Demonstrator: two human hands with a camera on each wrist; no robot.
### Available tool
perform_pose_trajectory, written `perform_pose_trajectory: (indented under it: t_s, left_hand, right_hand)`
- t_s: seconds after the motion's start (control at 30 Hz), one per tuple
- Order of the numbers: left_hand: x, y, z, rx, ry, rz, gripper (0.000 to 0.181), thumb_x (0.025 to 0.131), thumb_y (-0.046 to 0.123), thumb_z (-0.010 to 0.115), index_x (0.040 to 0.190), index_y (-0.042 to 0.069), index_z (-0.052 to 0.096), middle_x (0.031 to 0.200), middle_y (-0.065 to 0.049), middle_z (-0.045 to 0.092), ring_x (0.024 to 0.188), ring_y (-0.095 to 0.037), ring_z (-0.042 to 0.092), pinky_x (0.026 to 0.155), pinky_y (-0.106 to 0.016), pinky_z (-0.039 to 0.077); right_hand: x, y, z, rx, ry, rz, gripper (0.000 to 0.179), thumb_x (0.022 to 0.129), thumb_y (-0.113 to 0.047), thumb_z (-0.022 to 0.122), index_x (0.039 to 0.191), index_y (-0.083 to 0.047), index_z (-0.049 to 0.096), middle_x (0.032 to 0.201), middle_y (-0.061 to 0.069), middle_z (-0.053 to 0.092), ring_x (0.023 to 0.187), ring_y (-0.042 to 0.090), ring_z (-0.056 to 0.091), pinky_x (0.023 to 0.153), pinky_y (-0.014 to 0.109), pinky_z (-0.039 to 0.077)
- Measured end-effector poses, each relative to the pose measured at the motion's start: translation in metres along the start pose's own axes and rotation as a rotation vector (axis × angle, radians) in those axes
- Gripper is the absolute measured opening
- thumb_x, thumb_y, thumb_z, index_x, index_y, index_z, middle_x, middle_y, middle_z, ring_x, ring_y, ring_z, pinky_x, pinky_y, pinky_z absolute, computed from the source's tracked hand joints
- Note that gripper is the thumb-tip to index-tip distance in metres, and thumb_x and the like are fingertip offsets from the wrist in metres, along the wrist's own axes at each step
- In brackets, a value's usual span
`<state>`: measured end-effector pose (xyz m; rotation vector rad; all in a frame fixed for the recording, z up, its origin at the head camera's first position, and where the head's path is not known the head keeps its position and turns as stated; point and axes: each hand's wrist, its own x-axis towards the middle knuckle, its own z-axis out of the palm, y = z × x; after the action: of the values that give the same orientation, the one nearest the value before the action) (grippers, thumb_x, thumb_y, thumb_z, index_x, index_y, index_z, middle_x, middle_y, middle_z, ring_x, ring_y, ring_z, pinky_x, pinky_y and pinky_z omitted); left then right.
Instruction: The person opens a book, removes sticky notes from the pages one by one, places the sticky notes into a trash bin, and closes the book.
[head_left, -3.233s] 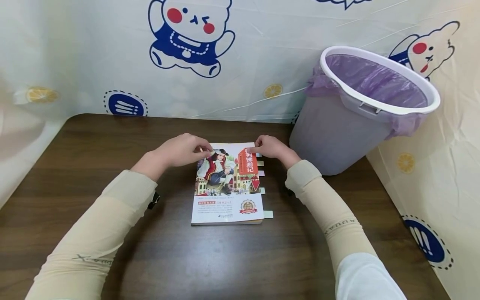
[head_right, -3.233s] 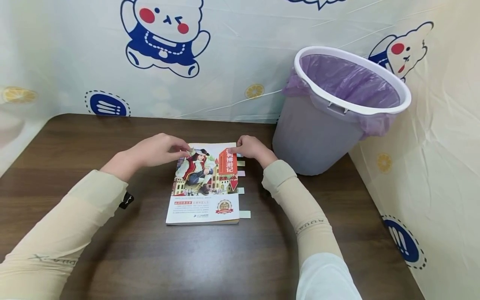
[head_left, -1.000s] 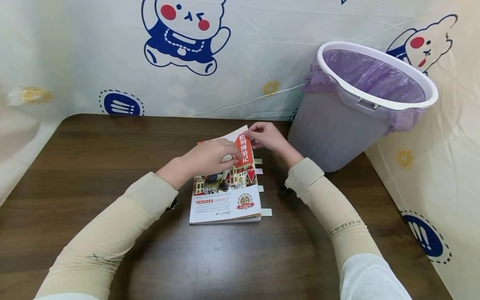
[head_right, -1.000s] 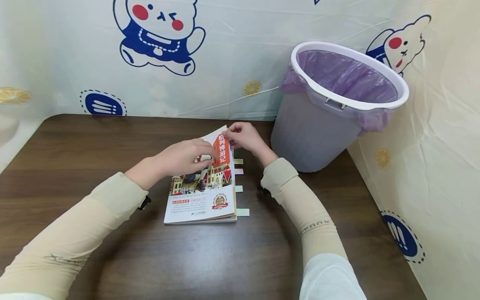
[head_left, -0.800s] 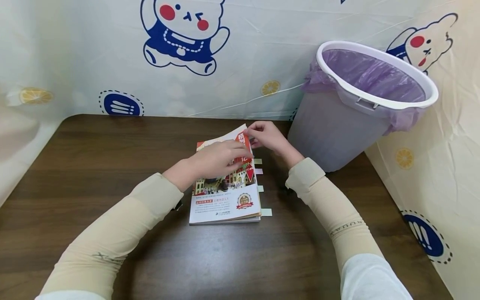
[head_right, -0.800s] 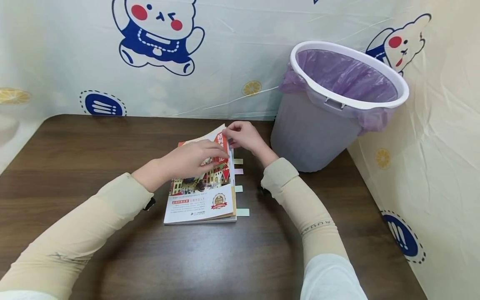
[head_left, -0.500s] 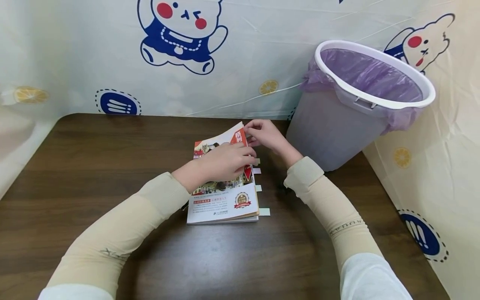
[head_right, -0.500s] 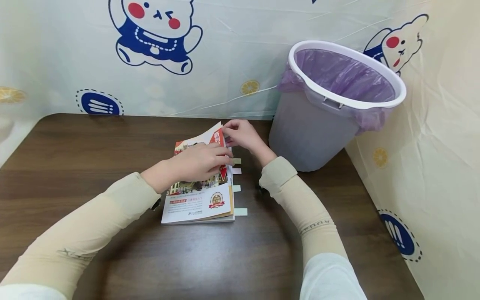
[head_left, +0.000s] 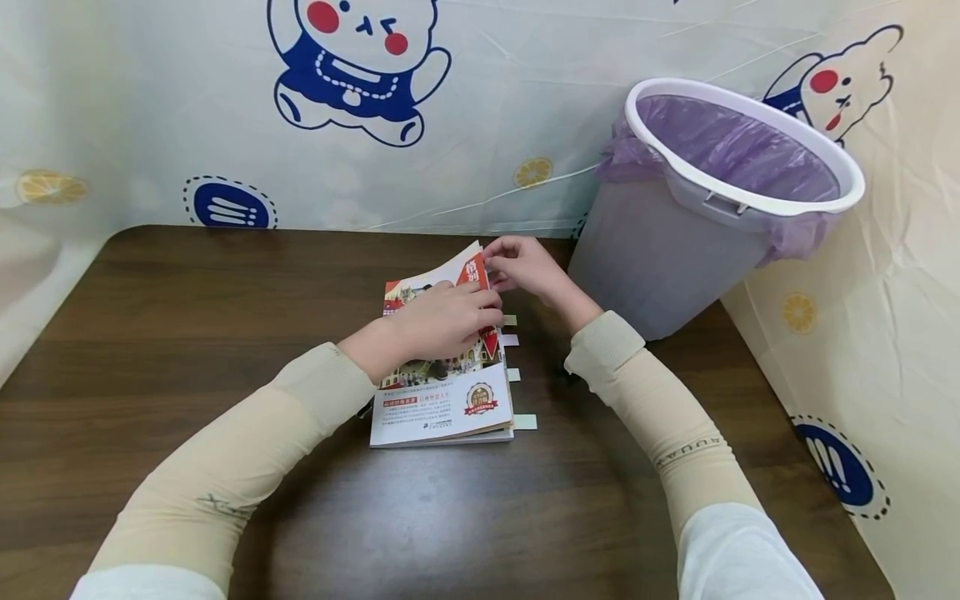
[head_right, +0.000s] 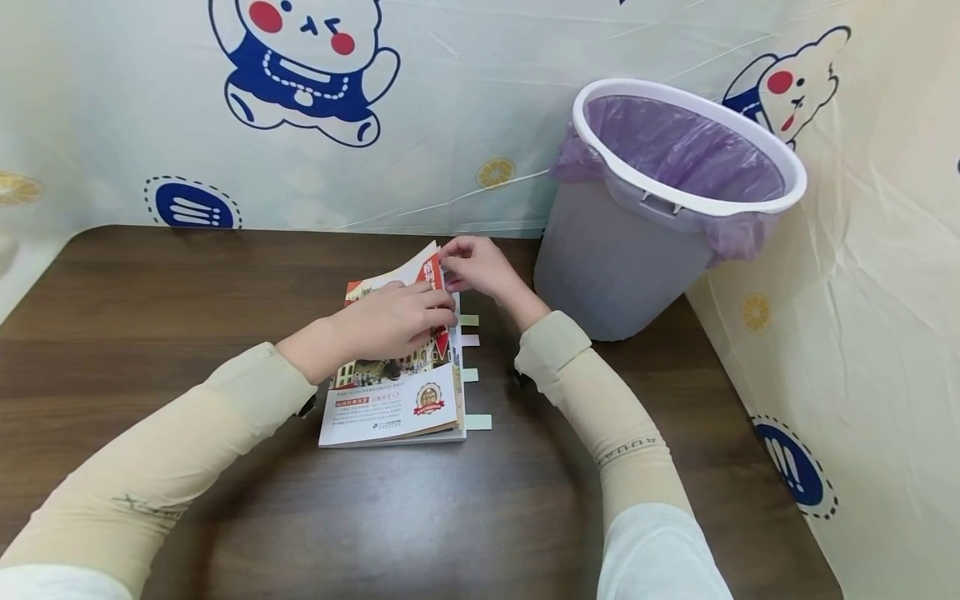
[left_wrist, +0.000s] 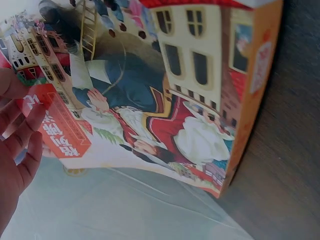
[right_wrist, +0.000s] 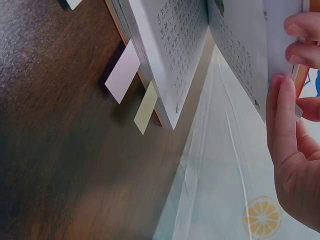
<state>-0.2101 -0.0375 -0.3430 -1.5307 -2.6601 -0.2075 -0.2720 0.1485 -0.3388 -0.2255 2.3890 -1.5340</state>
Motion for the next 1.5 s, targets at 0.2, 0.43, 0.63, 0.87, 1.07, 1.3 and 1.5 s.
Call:
perform_pose_trajectory:
  t_s: [0.2, 0.43, 0.63, 0.87, 1.07, 1.3, 1.5]
  left_hand:
    - [-0.005, -0.003, 0.001, -0.052, 0.012, -0.018, 0.034, 0.095, 0.011, 0.068, 0.129, 0.009, 0.068, 0.131, -0.008, 0.063, 0.119, -0.028, 0.058, 0.088, -0.045, 0.054]
    - [-0.006, -0.007, 0.004, -0.062, 0.056, 0.029, 0.031, 0.094, 0.007, 0.066, 0.125, 0.007, 0.069, 0.127, -0.01, 0.063, 0.113, -0.027, 0.06, 0.088, -0.044, 0.056]
    - [-0.007, -0.008, 0.005, -0.069, 0.068, 0.045, 0.03, 0.094, 0.006, 0.067, 0.124, 0.006, 0.069, 0.128, -0.011, 0.064, 0.113, -0.028, 0.062, 0.089, -0.044, 0.056]
    - [-0.011, -0.01, 0.004, -0.093, 0.129, 0.095, 0.025, 0.094, 0.004, 0.068, 0.119, 0.004, 0.07, 0.125, -0.012, 0.064, 0.112, -0.027, 0.063, 0.093, -0.041, 0.055]
    - [-0.018, -0.016, 0.003, -0.08, 0.233, 0.155, 0.022, 0.094, 0.004, 0.074, 0.115, 0.004, 0.07, 0.12, -0.011, 0.066, 0.109, -0.026, 0.064, 0.089, -0.038, 0.057]
    - [-0.031, -0.025, -0.002, -0.096, 0.347, 0.182, 0.027, 0.088, 0.001, 0.08, 0.113, 0.004, 0.072, 0.116, -0.01, 0.067, 0.104, -0.026, 0.066, 0.086, -0.039, 0.057]
    - [-0.041, -0.031, -0.001, -0.159, 0.383, 0.156, 0.029, 0.085, -0.003, 0.081, 0.113, 0.003, 0.073, 0.119, -0.013, 0.068, 0.109, -0.028, 0.065, 0.09, -0.04, 0.057]
  right_hand:
    - [0.0, 0.004, 0.001, 0.021, -0.001, 0.008, 0.023, 0.104, -0.008, 0.059, 0.123, 0.004, 0.062, 0.117, 0.02, 0.065, 0.091, 0.027, 0.07, 0.078, 0.035, 0.061]
    - [-0.001, 0.009, 0.002, -0.016, 0.015, -0.022, 0.022, 0.105, -0.005, 0.056, 0.125, 0.004, 0.061, 0.114, 0.021, 0.065, 0.088, 0.028, 0.07, 0.077, 0.035, 0.061]
    - [-0.003, 0.011, 0.004, -0.06, 0.032, -0.066, 0.024, 0.103, -0.001, 0.054, 0.126, 0.003, 0.057, 0.097, 0.019, 0.065, 0.081, 0.027, 0.07, 0.076, 0.039, 0.062]
    - [-0.004, 0.014, 0.003, -0.117, 0.023, -0.071, 0.016, 0.102, -0.002, 0.058, 0.116, 0.005, 0.063, 0.095, 0.018, 0.067, 0.079, 0.027, 0.071, 0.077, 0.04, 0.061]
    - [-0.003, 0.022, 0.002, -0.188, 0.011, -0.073, 0.016, 0.102, -0.003, 0.061, 0.111, 0.006, 0.069, 0.097, 0.018, 0.068, 0.079, 0.025, 0.071, 0.074, 0.034, 0.061]
    - [-0.003, 0.027, 0.005, -0.26, 0.008, -0.054, 0.016, 0.103, -0.007, 0.061, 0.11, 0.004, 0.071, 0.098, 0.017, 0.068, 0.078, 0.028, 0.07, 0.078, 0.041, 0.061]
    - [-0.005, 0.033, 0.009, -0.434, 0.008, -0.04, 0.018, 0.103, -0.013, 0.061, 0.113, -0.003, 0.072, 0.101, 0.012, 0.068, 0.081, 0.027, 0.068, 0.075, 0.036, 0.059]
